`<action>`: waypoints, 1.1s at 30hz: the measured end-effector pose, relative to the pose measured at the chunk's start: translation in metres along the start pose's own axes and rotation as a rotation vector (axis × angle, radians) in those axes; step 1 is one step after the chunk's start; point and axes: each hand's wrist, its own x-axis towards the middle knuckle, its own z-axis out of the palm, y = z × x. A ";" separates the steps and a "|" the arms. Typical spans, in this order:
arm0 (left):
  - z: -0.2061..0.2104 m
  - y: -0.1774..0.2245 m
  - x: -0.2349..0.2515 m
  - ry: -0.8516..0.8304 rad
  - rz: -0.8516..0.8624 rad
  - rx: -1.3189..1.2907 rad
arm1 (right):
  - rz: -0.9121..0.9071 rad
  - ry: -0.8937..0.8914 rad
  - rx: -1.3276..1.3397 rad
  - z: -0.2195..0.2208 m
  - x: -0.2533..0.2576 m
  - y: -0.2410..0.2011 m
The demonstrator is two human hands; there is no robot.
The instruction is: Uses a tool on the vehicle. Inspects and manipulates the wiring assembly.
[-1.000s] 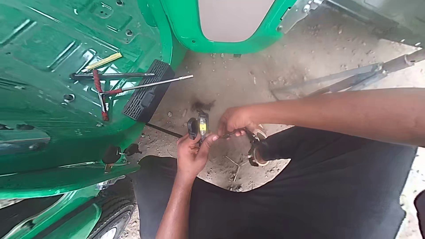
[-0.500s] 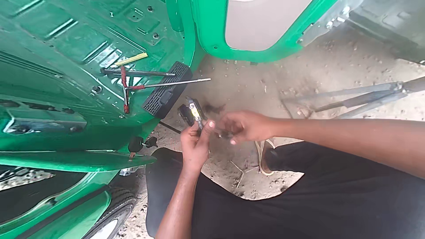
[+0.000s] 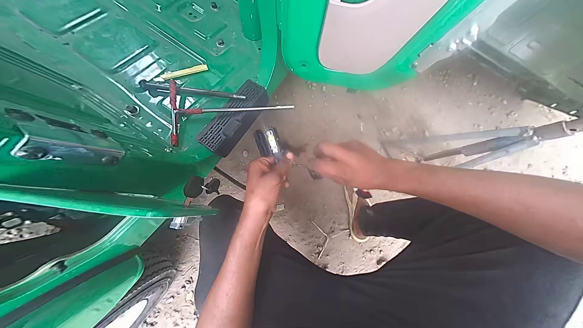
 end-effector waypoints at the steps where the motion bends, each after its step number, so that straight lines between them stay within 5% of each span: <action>1: -0.002 -0.001 0.001 -0.004 -0.010 -0.006 | -0.019 0.030 0.022 0.001 0.000 -0.002; 4: -0.004 -0.006 0.001 -0.027 0.005 -0.039 | 0.176 0.110 0.204 -0.001 0.005 -0.006; 9: 0.001 -0.008 -0.008 -0.024 0.216 -0.030 | 0.878 0.139 0.693 -0.005 0.020 -0.007; 15: 0.004 -0.007 -0.031 -0.017 0.432 0.181 | 1.247 -0.003 0.928 -0.002 0.022 0.012; 20: 0.003 -0.010 -0.036 -0.075 0.548 0.212 | 1.352 -0.246 0.878 0.005 0.023 0.017; 26: 0.007 -0.017 -0.041 -0.154 0.643 0.358 | 1.433 -0.770 0.978 0.021 0.014 0.024; 33: -0.003 -0.020 -0.030 -0.081 0.530 0.078 | 1.421 -0.537 1.285 0.009 0.009 0.043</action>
